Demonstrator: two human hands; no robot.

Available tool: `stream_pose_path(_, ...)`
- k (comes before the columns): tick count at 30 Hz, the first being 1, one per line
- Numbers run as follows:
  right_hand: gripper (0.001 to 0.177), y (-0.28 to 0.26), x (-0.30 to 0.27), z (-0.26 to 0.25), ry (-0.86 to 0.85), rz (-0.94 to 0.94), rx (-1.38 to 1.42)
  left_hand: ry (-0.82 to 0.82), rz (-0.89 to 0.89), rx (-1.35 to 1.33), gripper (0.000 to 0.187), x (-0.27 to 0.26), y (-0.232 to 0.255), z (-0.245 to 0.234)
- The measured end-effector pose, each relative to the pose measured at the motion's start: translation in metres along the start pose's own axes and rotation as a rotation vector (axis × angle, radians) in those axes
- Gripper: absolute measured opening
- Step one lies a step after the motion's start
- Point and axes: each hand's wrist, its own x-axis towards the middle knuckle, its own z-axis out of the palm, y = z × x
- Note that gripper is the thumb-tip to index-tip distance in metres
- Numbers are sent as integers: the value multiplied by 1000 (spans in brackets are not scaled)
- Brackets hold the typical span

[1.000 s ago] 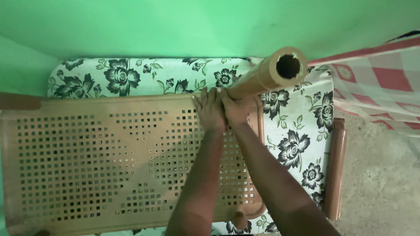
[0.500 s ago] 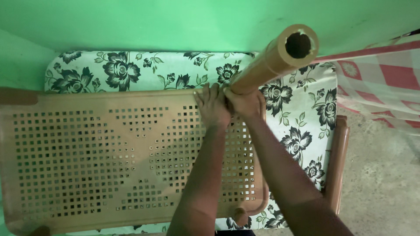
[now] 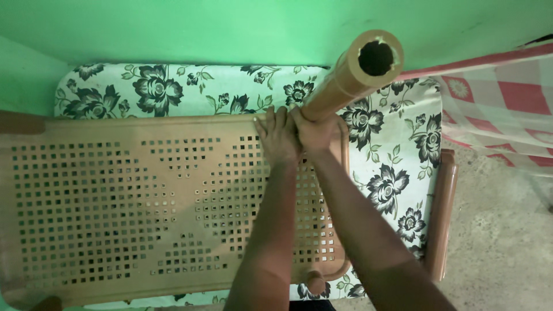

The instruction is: The person repeatedly inserts cylindrical plastic legs into the holes of a perforated plastic stool seat and places them on a floral-patterned surface. The person handles the legs one at a time, aligning them with the seat holes and pushing them in, then setting them aside.

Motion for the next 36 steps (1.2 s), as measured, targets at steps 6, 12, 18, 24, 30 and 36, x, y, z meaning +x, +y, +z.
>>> stream_pose_path(6, 59, -3, -7, 16, 147, 49, 120, -34, 18, 16, 70, 6, -5, 5)
stream_pose_path(12, 50, 0, -1, 9, 109, 65, 105, -49, 10, -13, 64, 2, -2, -2)
stream_pose_path(18, 68, -4, 11, -20, -135, 155, -34, 53, 15, -56, 52, 0, 2, -8)
stream_pose_path(24, 55, -9, 12, -22, -227, -13, 142, 18, 15, -36, 55, -1, 3, -15)
stream_pose_path(30, 46, -8, 1, -4, -30, 21, 35, 3, 0, -101, 72, 1, 1, -8)
stream_pose_path(36, 39, -10, -6, 12, 145, 97, 113, -76, 26, 125, 66, 6, -2, 2)
